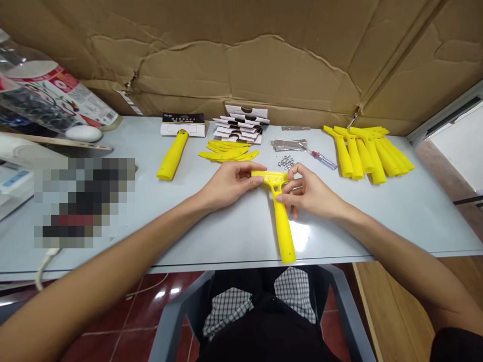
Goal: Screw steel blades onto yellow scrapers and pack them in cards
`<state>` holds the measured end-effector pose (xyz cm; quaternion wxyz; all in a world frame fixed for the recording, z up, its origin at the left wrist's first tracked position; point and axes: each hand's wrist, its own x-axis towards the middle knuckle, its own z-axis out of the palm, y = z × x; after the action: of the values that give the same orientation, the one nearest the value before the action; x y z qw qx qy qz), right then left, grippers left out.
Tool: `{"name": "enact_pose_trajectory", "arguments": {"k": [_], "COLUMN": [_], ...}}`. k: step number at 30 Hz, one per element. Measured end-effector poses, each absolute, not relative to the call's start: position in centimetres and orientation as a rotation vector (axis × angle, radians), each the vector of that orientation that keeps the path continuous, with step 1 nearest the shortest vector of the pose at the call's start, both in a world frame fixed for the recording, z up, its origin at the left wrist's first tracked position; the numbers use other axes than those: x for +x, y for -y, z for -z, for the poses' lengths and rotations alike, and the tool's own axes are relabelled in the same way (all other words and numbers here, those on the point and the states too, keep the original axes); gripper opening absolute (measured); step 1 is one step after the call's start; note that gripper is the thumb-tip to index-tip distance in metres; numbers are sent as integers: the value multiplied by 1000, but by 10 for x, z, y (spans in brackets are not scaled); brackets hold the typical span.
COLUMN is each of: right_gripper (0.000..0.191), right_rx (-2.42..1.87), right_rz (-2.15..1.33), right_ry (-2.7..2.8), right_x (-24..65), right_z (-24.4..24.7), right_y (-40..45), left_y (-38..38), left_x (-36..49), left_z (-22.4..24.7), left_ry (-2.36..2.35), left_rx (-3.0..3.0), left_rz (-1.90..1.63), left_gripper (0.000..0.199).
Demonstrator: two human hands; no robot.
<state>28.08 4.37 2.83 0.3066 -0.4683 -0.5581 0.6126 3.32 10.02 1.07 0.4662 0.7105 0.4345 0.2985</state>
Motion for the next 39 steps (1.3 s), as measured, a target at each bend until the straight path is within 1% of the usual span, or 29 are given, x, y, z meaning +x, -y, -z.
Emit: {"name": "enact_pose_trajectory", "arguments": {"k": [3,7,10,13,18,21,23,25,27,30,33,36,39], "right_gripper": [69,66,59,53,56,56,48,40,43,49,55,58,58], "right_rx": [-1256,-1328,-1327,-1338,-1355,-1364,-1385,-1394,-1343,-1218,-1282,-1352,-1410], "right_rz": [-1608,-1539,-1535,-1500,-1459,-1406,-1359,-1279,-1152,-958,-878,-809,-857], "right_ry": [1477,1582,1642,1673,1626,1601,1599,1579,1518,1393,1309,1277,1258], "right_x": [280,283,286,287,285,285,286,290,299,320,349,379,397], "right_z": [-30,-29,-26,-26,-23,-22,-25,-30,-35,-41,-44,-46,-44], "right_y": [-43,-44,-45,-45,-46,-46,-47,-50,-56,-72,-92,-109,-119], "left_y": [-99,-95,-92,-90,-92,-95,-99,-104,-110,-120,-130,-139,-147], "left_x": [33,34,35,36,34,33,33,32,31,23,12,1,-7], "left_z": [-14,-12,-10,-9,-7,-12,-17,-21,-25,-27,-30,-35,-39], "left_ry": [-1076,-1156,-1197,-1197,-1185,-1221,-1223,-1164,-1093,-1080,-1079,-1071,-1109], "left_rx": [1663,1925,2168,2280,2318,2201,1988,1669,1360,1148,1070,985,934], "left_rz": [-704,-698,-693,-705,-830,-958,-1079,-1213,-1326,-1407,-1452,-1527,-1543], "left_gripper": [47,37,34,29,23,21,24,33,40,39,33,35,35]}}
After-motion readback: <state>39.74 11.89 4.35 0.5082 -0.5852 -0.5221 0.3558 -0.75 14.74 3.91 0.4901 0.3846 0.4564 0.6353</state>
